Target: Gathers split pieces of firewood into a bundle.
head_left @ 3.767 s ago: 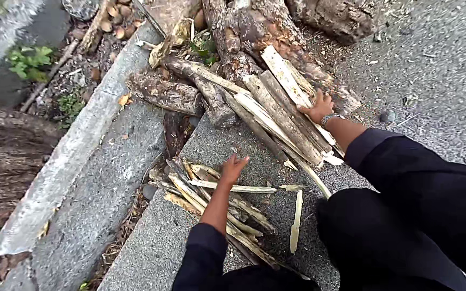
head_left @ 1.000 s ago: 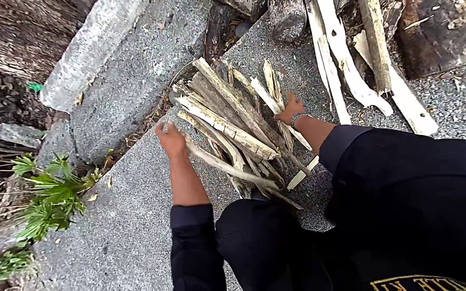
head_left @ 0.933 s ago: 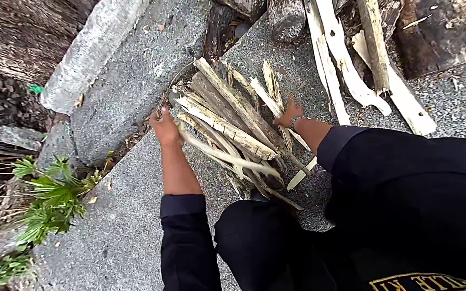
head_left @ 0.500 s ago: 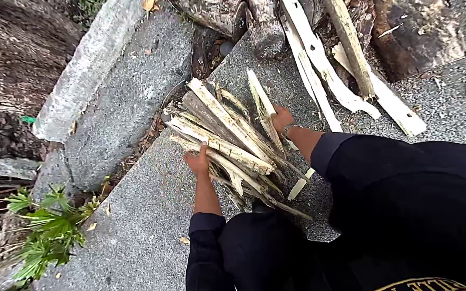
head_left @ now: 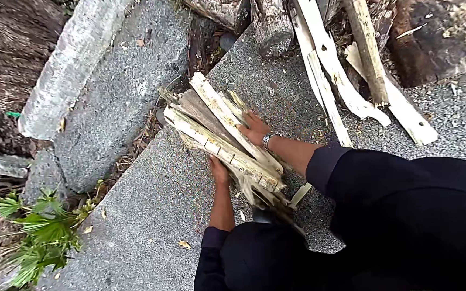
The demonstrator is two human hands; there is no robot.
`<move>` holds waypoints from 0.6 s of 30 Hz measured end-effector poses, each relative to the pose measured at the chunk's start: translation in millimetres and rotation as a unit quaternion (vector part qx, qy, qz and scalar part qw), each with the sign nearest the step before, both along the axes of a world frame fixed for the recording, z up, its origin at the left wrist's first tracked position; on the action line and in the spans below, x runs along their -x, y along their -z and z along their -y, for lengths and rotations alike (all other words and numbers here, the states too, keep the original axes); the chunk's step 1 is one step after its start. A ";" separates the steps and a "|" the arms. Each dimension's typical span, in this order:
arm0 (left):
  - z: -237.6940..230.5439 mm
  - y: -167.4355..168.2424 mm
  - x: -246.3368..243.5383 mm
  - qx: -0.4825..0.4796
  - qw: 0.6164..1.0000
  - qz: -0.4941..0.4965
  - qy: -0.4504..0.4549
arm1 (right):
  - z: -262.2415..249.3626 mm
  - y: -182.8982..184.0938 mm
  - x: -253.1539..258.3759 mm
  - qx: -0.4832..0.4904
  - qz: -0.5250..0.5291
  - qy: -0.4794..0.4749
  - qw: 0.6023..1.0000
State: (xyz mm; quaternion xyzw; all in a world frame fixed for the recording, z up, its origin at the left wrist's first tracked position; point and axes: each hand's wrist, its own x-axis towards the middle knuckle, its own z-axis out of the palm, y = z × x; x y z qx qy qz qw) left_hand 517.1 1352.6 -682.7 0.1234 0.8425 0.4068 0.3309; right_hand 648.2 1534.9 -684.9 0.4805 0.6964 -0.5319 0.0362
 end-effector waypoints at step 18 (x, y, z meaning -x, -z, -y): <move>7.6 -93.5 68.1 0.037 0.959 -0.267 -0.083 | 3.1 1.1 -40.7 0.001 0.002 -0.035 0.999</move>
